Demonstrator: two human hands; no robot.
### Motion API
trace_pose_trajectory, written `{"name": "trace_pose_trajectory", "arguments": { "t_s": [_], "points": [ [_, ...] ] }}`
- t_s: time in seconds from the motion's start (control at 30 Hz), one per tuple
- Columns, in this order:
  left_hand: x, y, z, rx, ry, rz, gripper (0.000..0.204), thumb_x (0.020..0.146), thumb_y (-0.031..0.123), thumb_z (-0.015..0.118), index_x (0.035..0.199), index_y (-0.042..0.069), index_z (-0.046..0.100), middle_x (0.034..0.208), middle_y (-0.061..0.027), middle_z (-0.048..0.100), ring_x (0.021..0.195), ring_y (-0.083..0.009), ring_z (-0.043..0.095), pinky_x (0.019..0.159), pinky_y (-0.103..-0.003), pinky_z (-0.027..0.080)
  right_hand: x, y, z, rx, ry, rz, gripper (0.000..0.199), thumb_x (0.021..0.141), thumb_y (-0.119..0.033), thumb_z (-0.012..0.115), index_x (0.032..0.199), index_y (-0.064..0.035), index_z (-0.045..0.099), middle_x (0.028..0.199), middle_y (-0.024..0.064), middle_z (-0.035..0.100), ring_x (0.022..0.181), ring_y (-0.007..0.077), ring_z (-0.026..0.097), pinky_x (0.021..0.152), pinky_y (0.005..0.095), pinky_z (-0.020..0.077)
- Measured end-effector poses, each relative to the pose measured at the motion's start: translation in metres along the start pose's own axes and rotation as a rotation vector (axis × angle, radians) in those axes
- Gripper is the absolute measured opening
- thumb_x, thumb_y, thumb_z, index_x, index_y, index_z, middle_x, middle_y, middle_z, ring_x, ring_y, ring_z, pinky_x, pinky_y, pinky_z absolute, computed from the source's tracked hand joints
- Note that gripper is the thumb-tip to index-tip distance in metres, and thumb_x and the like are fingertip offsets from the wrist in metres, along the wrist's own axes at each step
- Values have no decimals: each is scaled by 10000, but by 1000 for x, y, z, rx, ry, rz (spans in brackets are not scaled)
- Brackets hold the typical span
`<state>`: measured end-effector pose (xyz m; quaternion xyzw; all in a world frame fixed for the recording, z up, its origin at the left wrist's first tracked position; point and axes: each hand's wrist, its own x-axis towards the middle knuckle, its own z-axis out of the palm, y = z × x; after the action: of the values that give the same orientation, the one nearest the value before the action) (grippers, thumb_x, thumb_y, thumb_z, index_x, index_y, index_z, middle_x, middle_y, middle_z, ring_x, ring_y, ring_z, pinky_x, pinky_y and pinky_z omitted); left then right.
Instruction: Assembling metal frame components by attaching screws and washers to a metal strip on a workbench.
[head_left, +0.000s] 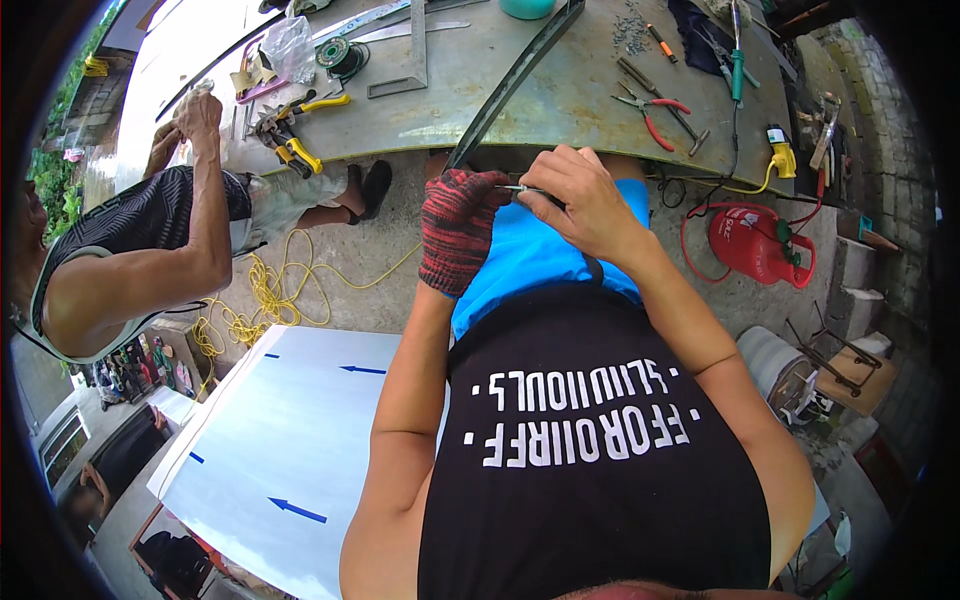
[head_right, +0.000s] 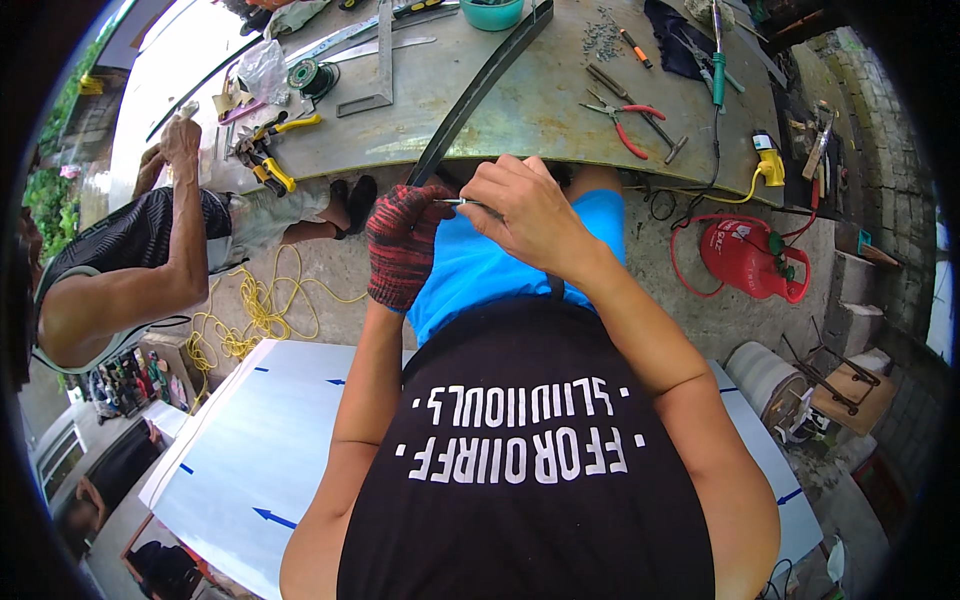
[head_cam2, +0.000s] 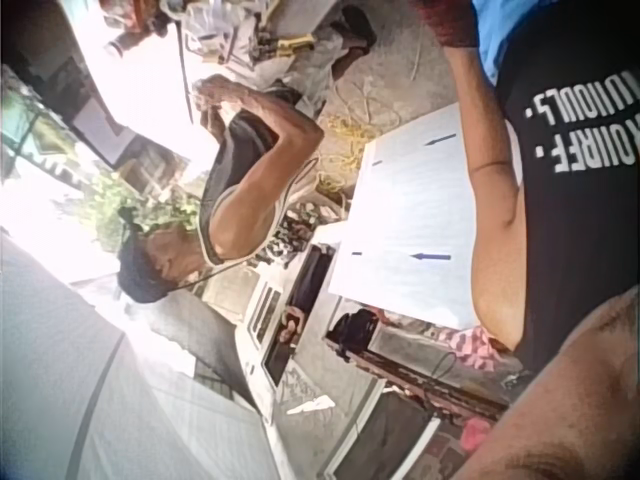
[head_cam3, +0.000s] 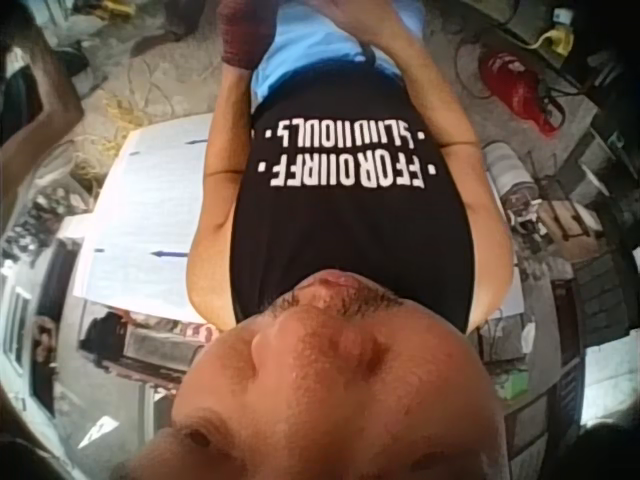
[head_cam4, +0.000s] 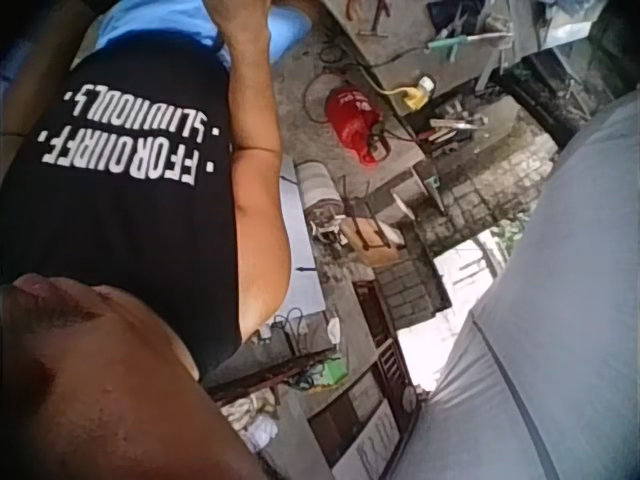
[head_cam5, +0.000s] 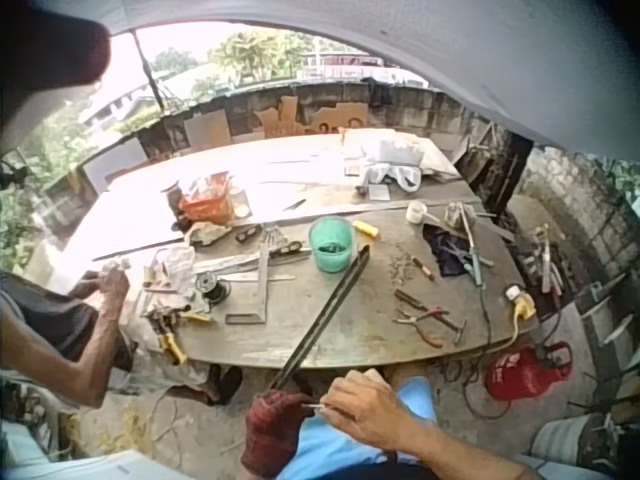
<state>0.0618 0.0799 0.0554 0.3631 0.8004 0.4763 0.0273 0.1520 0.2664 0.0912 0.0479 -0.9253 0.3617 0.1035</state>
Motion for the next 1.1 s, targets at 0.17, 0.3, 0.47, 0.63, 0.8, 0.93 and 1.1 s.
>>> {"name": "trace_pose_trajectory", "arguments": {
  "t_s": [0.17,0.3,0.47,0.63,0.8,0.93,1.1],
  "points": [
    [2,-1,-1,48,6,60,203,777,62,746,972,121,745,816,-58,691,811,-271,659,784,-399,462,-1,5,3,80,-88,56,179,954,-245,649,971,-67,662,899,60,597,902,257,567,809,401,398],
    [3,0,-2,42,-2,66,194,783,64,743,969,120,744,816,-57,691,815,-270,659,791,-400,461,-1,1,-1,67,-48,57,196,946,-255,669,992,-64,666,924,71,619,947,259,583,848,405,406],
    [9,0,-7,139,-110,52,179,794,89,756,971,121,752,846,-61,704,805,-280,659,799,-406,456,-2,6,3,101,37,60,188,928,-226,702,999,-55,673,909,81,633,923,268,588,833,390,422],
    [7,-13,-2,-131,-81,-99,233,871,125,741,1099,82,712,902,-77,716,890,-231,679,830,-396,508,-5,11,1,137,50,95,160,941,-177,686,1015,-36,676,873,97,664,817,273,614,819,357,425],
    [-6,-90,4,-279,192,-493,472,944,212,727,1349,42,556,1060,-108,713,1019,-202,667,864,-375,553,-10,13,-9,491,116,452,186,983,-140,627,1097,2,666,881,103,734,840,234,701,788,347,510],
    [-21,-139,17,-77,4,-675,643,908,303,776,1419,47,480,1277,-158,636,1073,-253,653,916,-391,537,-16,35,-2,646,147,476,182,1016,-126,597,1141,0,636,914,79,754,878,157,693,790,308,513],
    [-28,-170,35,-327,-124,-733,553,946,311,728,1393,61,518,1255,-172,660,1125,-274,644,966,-405,513,-5,29,0,557,215,402,147,975,-92,645,1092,-7,621,921,58,705,804,138,640,760,284,495]
  ]
}}
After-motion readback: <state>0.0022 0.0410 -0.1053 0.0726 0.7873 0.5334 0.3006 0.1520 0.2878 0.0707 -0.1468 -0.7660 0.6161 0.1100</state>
